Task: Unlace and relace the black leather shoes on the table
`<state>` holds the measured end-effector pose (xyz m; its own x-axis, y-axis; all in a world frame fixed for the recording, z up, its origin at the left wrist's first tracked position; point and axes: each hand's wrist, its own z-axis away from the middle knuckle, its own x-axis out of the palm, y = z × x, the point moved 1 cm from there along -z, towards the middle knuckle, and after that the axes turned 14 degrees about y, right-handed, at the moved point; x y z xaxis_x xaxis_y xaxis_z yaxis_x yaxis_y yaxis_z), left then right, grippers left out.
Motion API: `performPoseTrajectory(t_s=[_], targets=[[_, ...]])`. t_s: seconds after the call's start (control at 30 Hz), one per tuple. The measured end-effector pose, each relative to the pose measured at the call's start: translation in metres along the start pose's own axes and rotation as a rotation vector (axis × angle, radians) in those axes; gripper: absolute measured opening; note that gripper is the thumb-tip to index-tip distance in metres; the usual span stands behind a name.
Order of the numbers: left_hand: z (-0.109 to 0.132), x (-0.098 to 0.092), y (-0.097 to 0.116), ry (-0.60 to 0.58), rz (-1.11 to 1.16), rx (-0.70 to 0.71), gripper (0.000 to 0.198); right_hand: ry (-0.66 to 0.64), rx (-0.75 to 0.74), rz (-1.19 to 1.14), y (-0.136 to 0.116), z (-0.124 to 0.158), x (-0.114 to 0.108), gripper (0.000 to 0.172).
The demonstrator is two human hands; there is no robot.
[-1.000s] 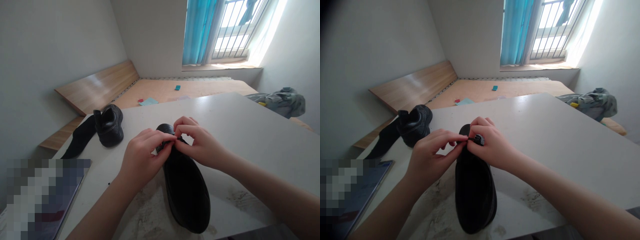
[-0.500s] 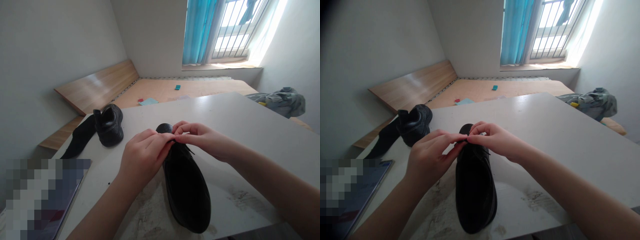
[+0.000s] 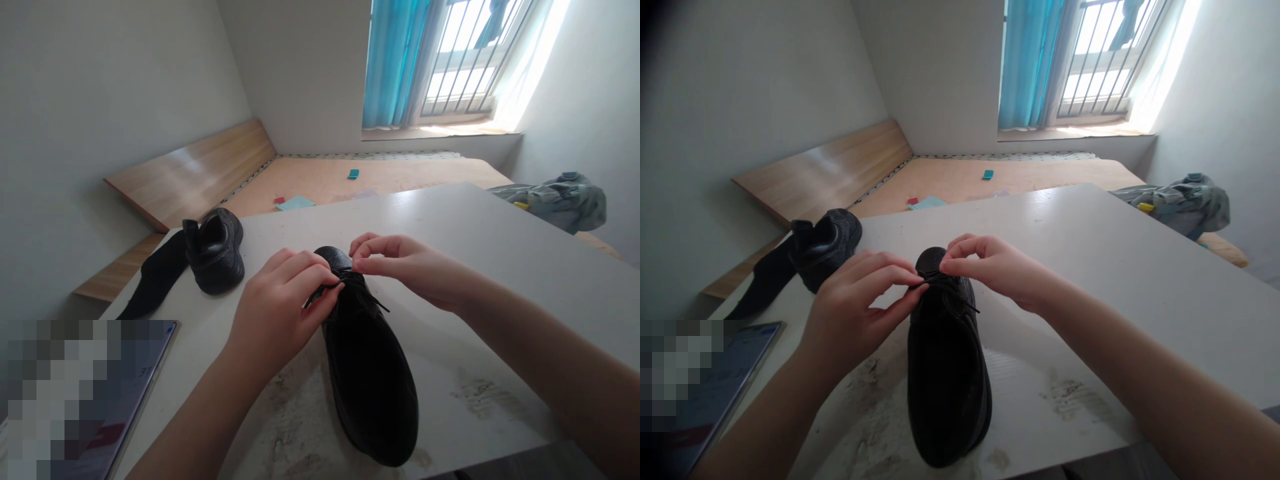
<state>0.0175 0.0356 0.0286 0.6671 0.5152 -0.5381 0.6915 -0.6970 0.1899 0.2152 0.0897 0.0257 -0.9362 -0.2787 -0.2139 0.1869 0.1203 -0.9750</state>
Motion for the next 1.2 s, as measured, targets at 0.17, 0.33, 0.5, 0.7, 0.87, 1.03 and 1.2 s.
performPoseTrajectory(t_s=[0.17, 0.33, 0.5, 0.7, 0.87, 1.03, 1.2], targets=[[0.002, 0.003, -0.001, -0.033, 0.055, -0.222, 0.003, -0.031, -0.134, 0.252, -0.003, 0.005, 0.003, 0.019], [0.000, 0.004, 0.002, -0.038, 0.085, -0.403, 0.005, 0.003, -0.335, 0.322, -0.005, 0.008, 0.007, 0.016], [0.000, 0.005, 0.001, -0.043, 0.149, -0.594, 0.009, 0.047, -0.305, 0.303, -0.002, 0.006, 0.010, 0.012], [0.004, 0.007, -0.003, -0.086, 0.153, -0.674, 0.016, 0.046, -0.177, 0.188, 0.002, 0.003, 0.015, 0.015], [0.004, 0.011, -0.003, -0.058, 0.152, -0.536, 0.017, 0.017, -0.142, 0.112, 0.001, 0.003, 0.015, 0.020], [0.007, 0.018, 0.002, -0.014, 0.192, -0.592, 0.019, 0.056, -0.217, 0.200, -0.001, 0.004, 0.014, 0.026], [0.009, 0.019, 0.006, 0.069, 0.239, -0.680, 0.013, 0.057, -0.261, 0.227, -0.002, 0.006, 0.016, 0.028]])
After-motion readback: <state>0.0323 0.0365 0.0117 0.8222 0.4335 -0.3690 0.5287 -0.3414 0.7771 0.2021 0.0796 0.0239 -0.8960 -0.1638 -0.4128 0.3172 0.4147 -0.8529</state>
